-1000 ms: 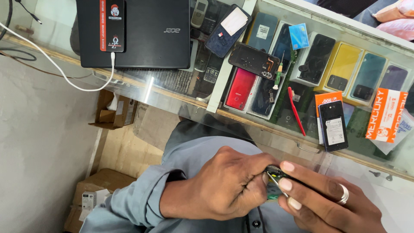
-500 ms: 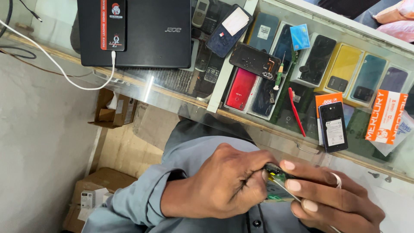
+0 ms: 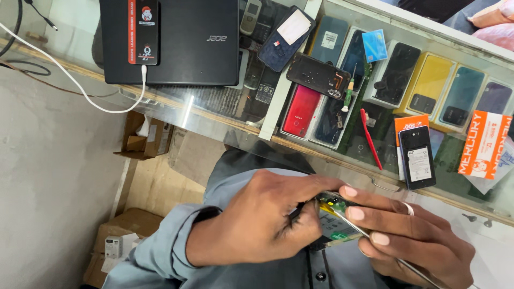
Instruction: The person works on a disassembled mobile phone, using a screwdriver to tighten screws on the internal frame. They briefly connect a charging cable to a separate phone on the counter, then return to the disassembled unit to continue screwing in components.
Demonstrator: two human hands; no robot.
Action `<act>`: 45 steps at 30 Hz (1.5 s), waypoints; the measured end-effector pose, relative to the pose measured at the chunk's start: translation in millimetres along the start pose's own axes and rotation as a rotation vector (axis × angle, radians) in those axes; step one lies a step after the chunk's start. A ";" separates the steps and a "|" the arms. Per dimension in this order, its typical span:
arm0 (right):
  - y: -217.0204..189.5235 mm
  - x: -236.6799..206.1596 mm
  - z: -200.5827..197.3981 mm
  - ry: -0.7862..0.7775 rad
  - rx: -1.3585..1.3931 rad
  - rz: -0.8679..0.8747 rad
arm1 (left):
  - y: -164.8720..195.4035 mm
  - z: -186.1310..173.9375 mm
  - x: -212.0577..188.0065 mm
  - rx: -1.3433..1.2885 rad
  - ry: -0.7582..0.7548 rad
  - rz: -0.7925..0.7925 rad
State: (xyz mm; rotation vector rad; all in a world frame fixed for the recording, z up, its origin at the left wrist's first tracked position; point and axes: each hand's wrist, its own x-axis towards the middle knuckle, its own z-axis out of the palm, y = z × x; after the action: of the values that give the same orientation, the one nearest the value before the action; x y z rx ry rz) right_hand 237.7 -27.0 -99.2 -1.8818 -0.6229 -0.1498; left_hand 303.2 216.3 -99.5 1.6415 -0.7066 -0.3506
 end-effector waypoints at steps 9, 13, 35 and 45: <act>-8.3 8.7 7.8 0.059 -0.004 0.063 | 6.4 -11.5 2.6 -0.086 -0.043 -0.160; -6.1 12.2 5.5 0.032 0.040 0.047 | 4.2 -13.6 7.0 -0.023 -0.072 -0.153; 23.2 22.0 -3.3 0.025 0.085 -0.037 | -13.9 -9.0 15.9 -0.224 -0.020 -0.092; 70.8 -4.7 10.9 0.745 0.836 0.058 | -30.5 -4.4 31.0 -0.229 0.061 -0.183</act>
State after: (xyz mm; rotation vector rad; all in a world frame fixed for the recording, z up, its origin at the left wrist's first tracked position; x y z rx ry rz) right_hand 266.0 -37.7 -164.3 -0.9208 -0.0689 -0.4489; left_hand 337.2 202.2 -123.1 1.4948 -0.4535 -0.4919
